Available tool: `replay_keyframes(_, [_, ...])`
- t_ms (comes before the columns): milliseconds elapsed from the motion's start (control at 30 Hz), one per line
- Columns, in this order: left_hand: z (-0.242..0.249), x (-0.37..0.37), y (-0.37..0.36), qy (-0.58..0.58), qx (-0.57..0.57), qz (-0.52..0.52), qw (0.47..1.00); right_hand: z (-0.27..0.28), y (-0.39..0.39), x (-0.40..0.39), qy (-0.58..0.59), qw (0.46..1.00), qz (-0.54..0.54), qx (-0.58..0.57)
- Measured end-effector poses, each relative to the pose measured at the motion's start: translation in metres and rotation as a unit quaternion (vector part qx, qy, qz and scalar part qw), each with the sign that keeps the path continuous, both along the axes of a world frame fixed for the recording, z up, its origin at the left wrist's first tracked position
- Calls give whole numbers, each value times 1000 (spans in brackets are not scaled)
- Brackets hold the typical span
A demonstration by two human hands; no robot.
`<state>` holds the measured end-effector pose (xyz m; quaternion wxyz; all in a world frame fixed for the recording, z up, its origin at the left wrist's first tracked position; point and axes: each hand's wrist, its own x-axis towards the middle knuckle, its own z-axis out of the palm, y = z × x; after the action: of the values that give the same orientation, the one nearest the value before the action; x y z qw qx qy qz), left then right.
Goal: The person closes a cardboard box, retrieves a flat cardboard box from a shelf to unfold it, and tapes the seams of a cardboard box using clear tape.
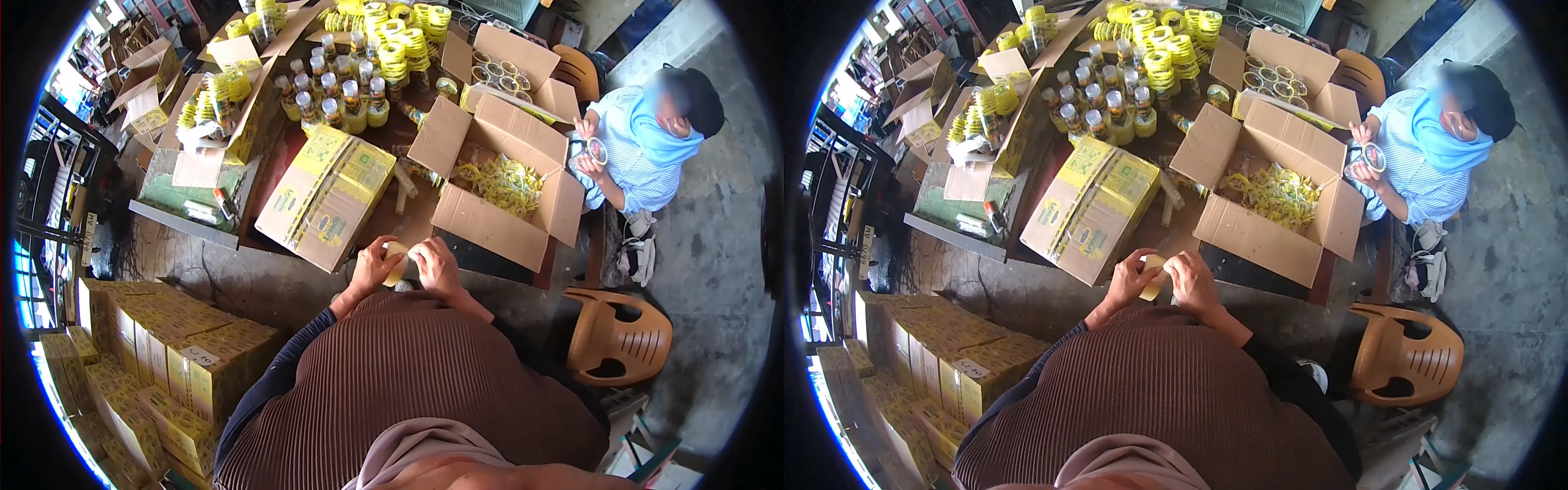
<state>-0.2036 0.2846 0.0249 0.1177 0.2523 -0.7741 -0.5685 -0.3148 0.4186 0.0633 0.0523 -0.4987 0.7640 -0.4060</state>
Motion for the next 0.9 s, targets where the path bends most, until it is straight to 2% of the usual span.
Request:
replay_keyframes(33, [-8, -1, 2, 30, -32, -3, 999, -2, 1, -1, -3, 1000, -2, 1])
replay_keyframes(133, [-13, 1, 9, 5, 6, -31, 999, -10, 9, -11, -48, 998, -21, 39])
replay_keyframes(200, [-31, -3, 14, 23, 7, -35, 999, -29, 15, -21, -156, 987, -14, 46])
replay_keyframes(267, [-35, -8, 17, -36, 23, -55, 998, -53, 26, -26, -163, 985, -32, 44])
replay_keyframes(333, [-50, -13, 23, -31, 22, -59, 998, -64, 35, -28, -275, 956, -87, 58])
replay_keyframes(367, [-58, -17, 27, -28, 13, -65, 997, -69, 41, -32, -309, 936, -127, 110])
replay_keyframes(400, [-54, -23, 30, -25, 4, -70, 997, -69, 45, -34, -308, 936, -127, 113])
replay_keyframes(500, [-39, -42, 36, -64, -5, -103, 993, -67, 52, -43, -198, 970, -133, 43])
replay_keyframes(667, [-61, -73, 34, -35, 2, -85, 996, -77, 40, -72, -146, 977, -153, 25])
replay_keyframes(733, [-59, -80, 26, -12, -7, -70, 997, -78, 30, -78, -97, 979, -172, 43])
replay_keyframes(800, [-63, -86, 16, -23, -11, -64, 998, -75, 18, -83, -122, 975, -174, 57])
replay_keyframes(900, [-69, -93, 1, -59, -26, -64, 996, -62, 2, -86, -91, 961, -214, 148])
